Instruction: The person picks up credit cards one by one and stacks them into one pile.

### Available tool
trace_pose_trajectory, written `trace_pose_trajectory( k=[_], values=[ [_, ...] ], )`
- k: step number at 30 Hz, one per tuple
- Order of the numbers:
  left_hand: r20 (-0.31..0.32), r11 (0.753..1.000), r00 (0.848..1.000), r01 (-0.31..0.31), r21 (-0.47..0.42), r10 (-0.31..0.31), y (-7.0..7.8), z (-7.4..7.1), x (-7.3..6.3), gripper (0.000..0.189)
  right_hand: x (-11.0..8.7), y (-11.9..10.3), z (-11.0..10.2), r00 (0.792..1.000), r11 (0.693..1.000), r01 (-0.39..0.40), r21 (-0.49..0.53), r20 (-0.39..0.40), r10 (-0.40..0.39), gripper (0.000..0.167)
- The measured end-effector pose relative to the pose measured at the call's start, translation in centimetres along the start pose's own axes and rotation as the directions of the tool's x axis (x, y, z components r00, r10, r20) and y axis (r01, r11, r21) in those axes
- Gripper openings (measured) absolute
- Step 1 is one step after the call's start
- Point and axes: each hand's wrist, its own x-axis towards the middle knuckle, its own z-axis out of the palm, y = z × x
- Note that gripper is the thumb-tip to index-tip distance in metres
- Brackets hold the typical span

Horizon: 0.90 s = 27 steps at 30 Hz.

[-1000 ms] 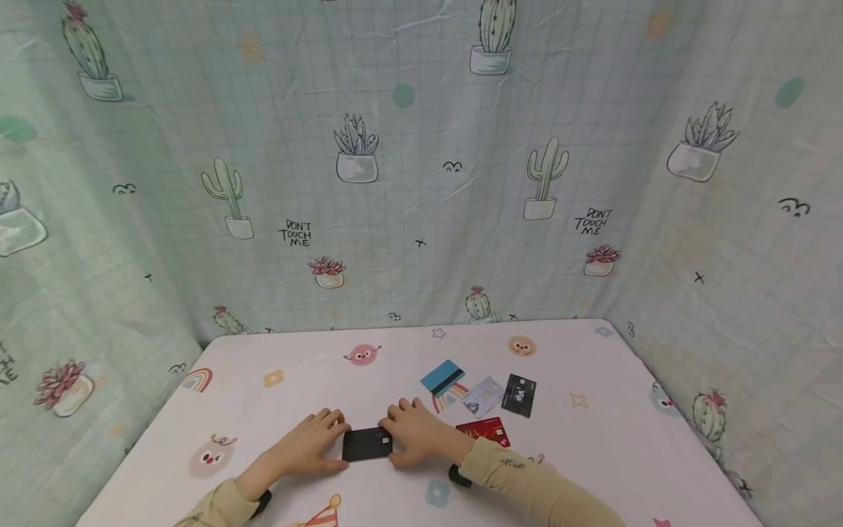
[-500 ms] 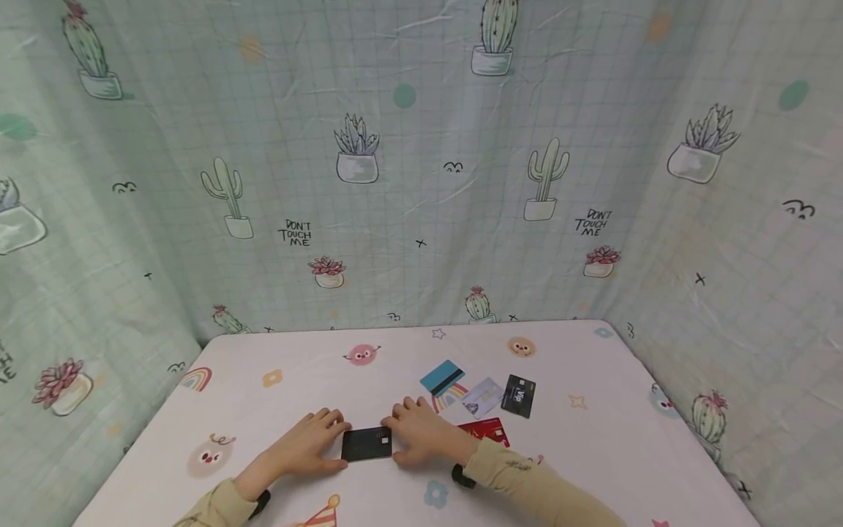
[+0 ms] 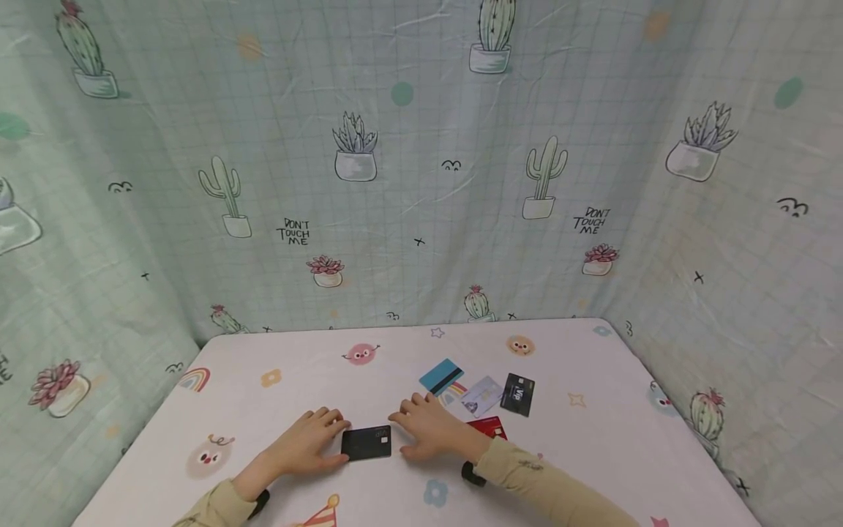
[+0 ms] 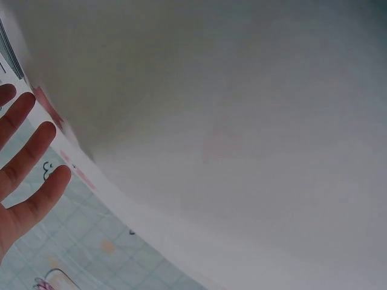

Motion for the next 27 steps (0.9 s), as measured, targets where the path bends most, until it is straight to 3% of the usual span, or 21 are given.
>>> trace_pose_trajectory(
  k=[15,27],
  values=[
    [-0.025,1.000,1.000,-0.002,0.011,0.003,0.4,-0.6,0.6,0.043,-1.3,1.4,-0.4,0.999,1.000,0.021,-0.016,-0.046,-0.022,0.051],
    [-0.083,0.999,0.996,-0.025,0.035,0.028,1.3,-1.5,2.8,0.037,-2.3,3.5,-1.2,0.996,0.999,-0.023,0.025,-0.089,0.025,0.048]
  ],
)
